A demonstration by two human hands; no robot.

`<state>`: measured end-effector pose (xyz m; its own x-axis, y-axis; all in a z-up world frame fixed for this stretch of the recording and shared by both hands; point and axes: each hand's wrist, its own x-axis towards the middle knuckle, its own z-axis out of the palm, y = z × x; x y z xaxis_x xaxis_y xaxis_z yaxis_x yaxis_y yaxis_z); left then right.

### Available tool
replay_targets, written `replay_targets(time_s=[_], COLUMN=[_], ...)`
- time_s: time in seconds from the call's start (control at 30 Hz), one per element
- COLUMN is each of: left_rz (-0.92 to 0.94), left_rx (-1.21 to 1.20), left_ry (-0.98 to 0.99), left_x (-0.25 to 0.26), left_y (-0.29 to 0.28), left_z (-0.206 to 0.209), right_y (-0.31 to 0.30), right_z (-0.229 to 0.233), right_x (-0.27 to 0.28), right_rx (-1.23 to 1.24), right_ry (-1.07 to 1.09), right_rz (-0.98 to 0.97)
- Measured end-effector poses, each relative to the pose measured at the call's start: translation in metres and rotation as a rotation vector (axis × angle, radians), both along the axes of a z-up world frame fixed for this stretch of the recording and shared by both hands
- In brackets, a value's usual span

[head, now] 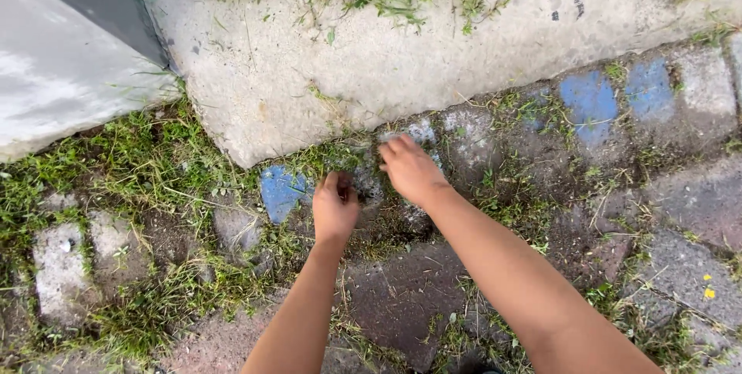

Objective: The recorder uses a broom to sweep debris and then pulls weeds by hand in an outdoor area.

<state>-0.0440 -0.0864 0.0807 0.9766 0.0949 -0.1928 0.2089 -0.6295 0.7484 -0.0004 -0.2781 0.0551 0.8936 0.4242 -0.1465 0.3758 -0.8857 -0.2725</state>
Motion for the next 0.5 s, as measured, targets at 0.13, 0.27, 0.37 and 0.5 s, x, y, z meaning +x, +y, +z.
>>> replay_targets(time_s=[0.13, 0.27, 0.37, 0.5], left_rz=[-0.129, -0.381, -0.493, -0.555], left_rx=[0.229, 0.668, 0.829, 0.913], left_ry=[0.081, 0.059, 0.031, 0.137], left_x=[0.004, 0.004, 0.007, 0.007], left_y=[0.010, 0.007, -0.002, -0.005], left_z=[0.018, 0.022, 0.022, 0.018], right_y=[0.019, 0.038, 0.041, 0.038], right_z=[0.030, 0.025, 0.011, 0.003], right_x=[0.019, 0.026, 0.031, 0.034], right_rx=[-0.051, -0.227, -0.307, -0.353], right_ry=[0.032, -0.001, -0.022, 0.032], right_rz=[-0.128, -0.141, -0.093, -0.102])
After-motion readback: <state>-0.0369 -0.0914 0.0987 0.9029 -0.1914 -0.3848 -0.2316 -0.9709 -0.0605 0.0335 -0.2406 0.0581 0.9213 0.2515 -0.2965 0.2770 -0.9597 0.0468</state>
